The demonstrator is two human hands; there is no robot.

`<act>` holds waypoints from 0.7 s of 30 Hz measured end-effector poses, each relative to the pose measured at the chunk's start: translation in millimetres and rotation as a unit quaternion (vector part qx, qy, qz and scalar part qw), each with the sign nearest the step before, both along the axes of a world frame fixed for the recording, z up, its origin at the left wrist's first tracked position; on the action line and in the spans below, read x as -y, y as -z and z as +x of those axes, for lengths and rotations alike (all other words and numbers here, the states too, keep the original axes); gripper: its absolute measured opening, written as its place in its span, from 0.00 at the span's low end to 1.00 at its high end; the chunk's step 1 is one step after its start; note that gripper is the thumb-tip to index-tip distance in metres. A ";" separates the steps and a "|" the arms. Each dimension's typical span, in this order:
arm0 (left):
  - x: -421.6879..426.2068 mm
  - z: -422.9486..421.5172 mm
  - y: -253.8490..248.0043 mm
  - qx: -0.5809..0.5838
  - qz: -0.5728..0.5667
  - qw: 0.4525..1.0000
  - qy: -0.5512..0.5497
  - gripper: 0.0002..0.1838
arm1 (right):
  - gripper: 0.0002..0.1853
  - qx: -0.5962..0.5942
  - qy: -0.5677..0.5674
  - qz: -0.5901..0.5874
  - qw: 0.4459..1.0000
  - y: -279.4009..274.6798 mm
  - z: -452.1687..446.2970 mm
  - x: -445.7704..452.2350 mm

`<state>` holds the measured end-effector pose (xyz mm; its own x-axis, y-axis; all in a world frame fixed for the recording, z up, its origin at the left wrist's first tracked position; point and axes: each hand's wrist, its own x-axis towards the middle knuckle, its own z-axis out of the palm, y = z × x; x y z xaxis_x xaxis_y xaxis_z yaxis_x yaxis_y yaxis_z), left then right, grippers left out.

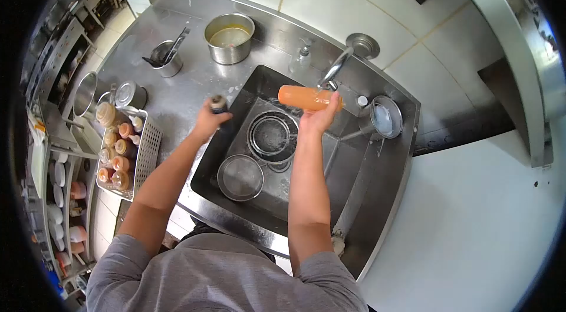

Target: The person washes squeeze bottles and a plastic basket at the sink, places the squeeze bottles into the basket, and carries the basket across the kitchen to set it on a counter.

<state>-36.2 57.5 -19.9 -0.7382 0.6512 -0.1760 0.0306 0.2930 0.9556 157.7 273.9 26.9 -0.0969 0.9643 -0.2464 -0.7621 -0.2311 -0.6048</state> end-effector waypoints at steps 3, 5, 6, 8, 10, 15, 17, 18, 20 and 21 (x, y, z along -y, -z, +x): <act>-63.2 48.7 4.6 0.089 0.079 0.989 0.086 0.39 | 0.26 -0.030 0.036 -0.023 0.999 -14.4 27.5 6.1; -100.2 72.3 0.7 0.109 0.012 0.983 0.149 0.42 | 0.26 -0.056 0.047 -0.028 0.997 -30.6 44.8 4.4; -116.1 81.8 -4.8 0.121 0.001 0.974 0.192 0.42 | 0.25 -0.082 0.041 -0.014 0.996 -39.6 53.7 3.5; -145.1 99.0 -20.0 0.171 -0.024 0.960 0.219 0.42 | 0.24 -0.104 0.044 -0.001 0.994 -43.8 72.9 -4.9; -168.1 115.7 -29.3 0.159 -0.028 0.959 0.233 0.40 | 0.21 -0.101 0.059 0.056 0.992 -43.8 93.7 -17.5; -206.9 126.8 -40.1 0.068 0.035 0.957 0.281 0.37 | 0.17 -0.009 0.133 0.108 0.985 -57.3 125.9 -27.7; -215.8 120.0 -41.7 0.039 0.033 0.948 0.314 0.36 | 0.17 -0.011 0.156 0.101 0.983 -45.9 138.0 -35.7; -217.8 118.1 -40.9 0.065 0.049 0.946 0.314 0.30 | 0.17 -0.012 0.157 0.099 0.983 -39.7 140.5 -36.9; -217.3 103.3 -38.1 0.016 0.024 0.940 0.339 0.27 | 0.18 0.050 0.173 0.093 0.979 -30.6 140.5 -35.3; -213.2 96.3 -39.0 -0.032 0.000 0.932 0.360 0.24 | 0.18 0.049 0.171 0.092 0.980 -27.5 137.8 -31.9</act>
